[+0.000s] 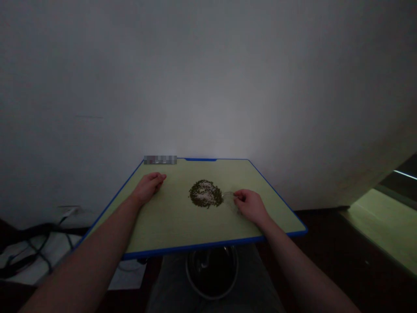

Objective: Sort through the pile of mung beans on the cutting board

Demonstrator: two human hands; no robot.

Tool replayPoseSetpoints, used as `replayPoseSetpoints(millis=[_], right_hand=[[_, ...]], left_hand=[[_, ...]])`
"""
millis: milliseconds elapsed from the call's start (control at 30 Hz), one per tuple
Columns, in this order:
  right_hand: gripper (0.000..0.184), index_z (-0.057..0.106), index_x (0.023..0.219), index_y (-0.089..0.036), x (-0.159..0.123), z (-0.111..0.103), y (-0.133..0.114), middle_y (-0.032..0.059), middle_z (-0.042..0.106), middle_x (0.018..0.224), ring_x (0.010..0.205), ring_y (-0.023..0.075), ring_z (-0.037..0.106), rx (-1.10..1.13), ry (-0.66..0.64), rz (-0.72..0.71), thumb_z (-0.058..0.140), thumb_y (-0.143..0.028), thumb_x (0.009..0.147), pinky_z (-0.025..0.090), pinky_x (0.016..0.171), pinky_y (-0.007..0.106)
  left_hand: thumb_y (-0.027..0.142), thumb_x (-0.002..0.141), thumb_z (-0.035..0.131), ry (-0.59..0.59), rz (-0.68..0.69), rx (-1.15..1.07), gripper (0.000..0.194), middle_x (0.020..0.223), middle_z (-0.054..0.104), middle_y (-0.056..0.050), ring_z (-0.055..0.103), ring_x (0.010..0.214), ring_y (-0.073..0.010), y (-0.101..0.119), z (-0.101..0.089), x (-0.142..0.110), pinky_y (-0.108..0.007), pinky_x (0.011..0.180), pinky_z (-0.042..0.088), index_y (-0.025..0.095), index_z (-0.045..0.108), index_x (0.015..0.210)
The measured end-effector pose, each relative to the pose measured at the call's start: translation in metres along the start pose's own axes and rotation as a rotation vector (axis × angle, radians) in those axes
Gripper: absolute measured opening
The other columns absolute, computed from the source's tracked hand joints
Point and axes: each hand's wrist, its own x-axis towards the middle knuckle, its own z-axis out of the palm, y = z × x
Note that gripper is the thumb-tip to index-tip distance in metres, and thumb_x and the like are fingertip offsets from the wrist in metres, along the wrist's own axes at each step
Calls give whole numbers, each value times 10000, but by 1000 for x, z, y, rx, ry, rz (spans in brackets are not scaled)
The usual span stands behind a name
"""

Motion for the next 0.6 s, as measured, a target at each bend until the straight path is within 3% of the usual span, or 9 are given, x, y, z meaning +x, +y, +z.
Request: replayPoseSetpoints(millis=[333, 600], right_hand=[[275, 634, 832, -157, -28, -5, 13, 3, 597, 585, 515, 118, 523, 78, 154, 36, 462, -307, 678, 386, 523, 229], [293, 640, 832, -149, -26, -8, 10, 11, 604, 599, 532, 125, 529, 127, 226, 98, 454, -293, 659, 397, 537, 235]], left_hand=[[388, 665, 562, -25, -2, 1, 284, 441, 347, 64, 290, 360, -49, 2, 0, -1, -206, 357, 176, 171, 421, 547], [389, 668, 552, -33, -7, -12, 290, 449, 338, 66, 281, 363, -52, 2, 0, -1, -210, 361, 179, 176, 403, 541]])
